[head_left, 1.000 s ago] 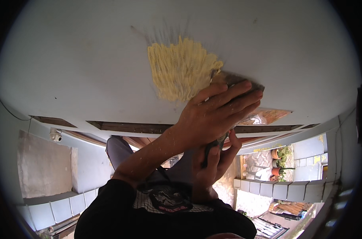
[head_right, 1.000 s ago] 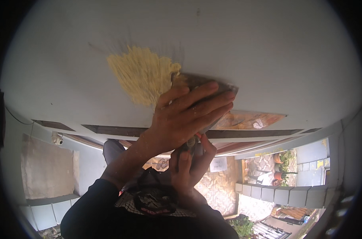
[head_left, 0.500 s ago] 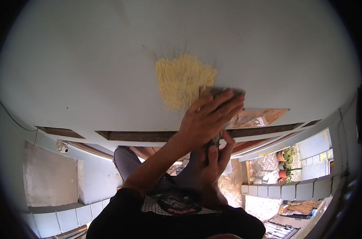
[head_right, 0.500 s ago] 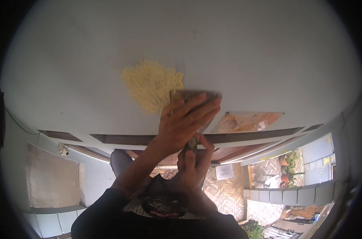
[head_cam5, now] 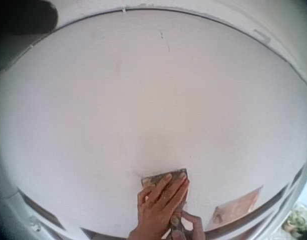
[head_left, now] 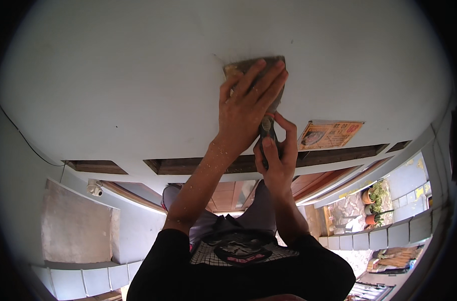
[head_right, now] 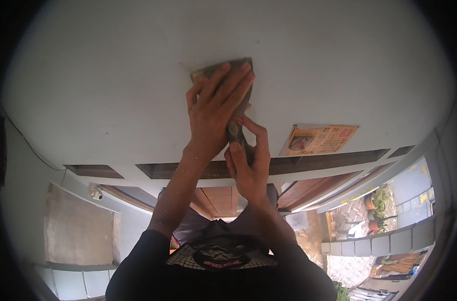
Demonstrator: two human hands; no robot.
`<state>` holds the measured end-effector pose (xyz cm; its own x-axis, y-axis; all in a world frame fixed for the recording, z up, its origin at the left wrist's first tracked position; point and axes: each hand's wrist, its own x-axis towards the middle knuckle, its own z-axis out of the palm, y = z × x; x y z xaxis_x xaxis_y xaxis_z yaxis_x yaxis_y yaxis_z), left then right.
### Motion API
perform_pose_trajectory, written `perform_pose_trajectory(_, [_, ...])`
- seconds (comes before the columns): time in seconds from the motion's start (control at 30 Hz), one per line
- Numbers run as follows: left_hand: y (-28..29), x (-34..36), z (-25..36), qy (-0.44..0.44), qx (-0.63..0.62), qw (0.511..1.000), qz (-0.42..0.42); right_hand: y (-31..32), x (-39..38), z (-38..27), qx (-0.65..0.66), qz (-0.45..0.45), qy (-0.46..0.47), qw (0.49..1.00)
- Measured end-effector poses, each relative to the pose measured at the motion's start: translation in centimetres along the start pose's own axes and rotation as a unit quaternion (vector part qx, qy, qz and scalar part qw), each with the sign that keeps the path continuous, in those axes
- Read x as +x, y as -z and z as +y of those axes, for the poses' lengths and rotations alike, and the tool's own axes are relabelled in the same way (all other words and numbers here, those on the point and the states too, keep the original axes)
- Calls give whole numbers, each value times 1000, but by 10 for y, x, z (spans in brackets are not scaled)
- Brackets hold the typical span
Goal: The person uses a trowel to apply a yellowish plaster-like material to a white ceiling surface. They repeatedly spread and smooth the material in a consistent motion, gradually covering a larger area of the ceiling.
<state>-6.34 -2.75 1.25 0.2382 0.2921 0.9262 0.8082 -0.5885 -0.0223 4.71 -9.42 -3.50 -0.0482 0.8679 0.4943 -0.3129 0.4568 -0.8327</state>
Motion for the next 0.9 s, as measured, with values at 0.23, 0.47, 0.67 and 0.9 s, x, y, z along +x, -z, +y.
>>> perform_pose_trajectory(0.23, [50,-9,-16,-5,-32,998,62,3,26,-27,-180,34,261,948])
perform_pose_trajectory(0.47, [55,-30,-24,22,-107,981,161,13,10,-8,-269,88,254,925])
perform_pose_trajectory(0.67, [50,-42,-4,199,-281,933,102,5,-24,-4,-161,103,155,969])
perform_pose_trajectory(0.9, [35,-36,10,423,-554,717,-10,-14,-38,12,41,48,-36,997])
